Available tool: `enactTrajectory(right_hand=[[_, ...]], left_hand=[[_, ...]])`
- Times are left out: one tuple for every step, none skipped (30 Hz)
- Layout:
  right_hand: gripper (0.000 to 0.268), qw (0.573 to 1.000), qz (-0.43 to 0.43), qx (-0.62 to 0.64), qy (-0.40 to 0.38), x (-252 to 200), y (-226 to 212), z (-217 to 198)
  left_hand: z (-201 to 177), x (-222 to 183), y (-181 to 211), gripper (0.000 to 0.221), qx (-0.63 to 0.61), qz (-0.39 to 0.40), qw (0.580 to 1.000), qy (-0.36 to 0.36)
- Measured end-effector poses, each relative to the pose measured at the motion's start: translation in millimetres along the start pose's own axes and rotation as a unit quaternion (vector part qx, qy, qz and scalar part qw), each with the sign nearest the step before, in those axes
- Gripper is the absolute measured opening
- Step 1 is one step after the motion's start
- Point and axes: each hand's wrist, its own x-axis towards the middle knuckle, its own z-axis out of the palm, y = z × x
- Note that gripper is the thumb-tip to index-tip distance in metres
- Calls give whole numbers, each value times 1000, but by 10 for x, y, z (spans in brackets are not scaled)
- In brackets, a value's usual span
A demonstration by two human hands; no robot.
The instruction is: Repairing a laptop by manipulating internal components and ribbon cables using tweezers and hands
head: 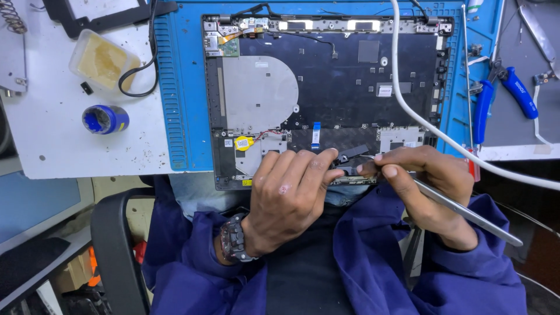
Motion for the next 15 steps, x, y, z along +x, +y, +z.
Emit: enactTrajectory(right_hand=[[13, 999, -21, -33, 3, -1, 17, -6], [13, 999, -20, -33, 2, -14, 33, -8], [14, 999, -18, -36, -3, -28, 50, -10], [15, 999, -17, -39, -7, -34, 71, -14], [15, 999, -17, -39, -8, -29, 42, -14], [14, 1000, 21, 9, -14, -29, 9, -14], [14, 996, 58, 58, -19, -30, -23, -14], [14, 996, 59, 58, -21, -20, -9, -25], [15, 995, 62, 70, -31, -10, 4, -36], [16, 994, 64, 81, -41, 7, 22, -50], [16, 994, 63, 80, -43, 20, 26, -53], [16, 996, 46, 64, -46, 26, 26, -54], [17, 997, 29, 48, -50, 32, 27, -54], [17, 997, 31, 48, -52, 20, 33, -49], [17, 997, 26, 54, -49, 8, 38, -44]], left_hand=[[0, 0, 4, 30, 5, 1, 1000, 5], [4, -10, 10, 30, 5, -1, 1000, 4], [9, -20, 16, 30, -3, -1, 1000, 1], [20, -23, 17, 29, -11, -1, 1000, -1], [19, -18, 22, 29, -11, -2, 1000, 0], [16, -15, 30, 30, -11, -1, 1000, 6], [13, -12, 37, 32, -11, 0, 1000, 12], [11, -13, 36, 32, -11, -1, 1000, 12], [8, -14, 34, 31, -12, 0, 1000, 10], [10, -10, 30, 30, -13, 1, 1000, 9], [10, -13, 31, 30, -12, 0, 1000, 10], [7, -17, 32, 31, -19, 2, 1000, 12], [6, -22, 33, 32, -25, 3, 1000, 15], [5, -24, 37, 32, -27, 1, 1000, 14], [4, -26, 40, 31, -28, 0, 1000, 14]])
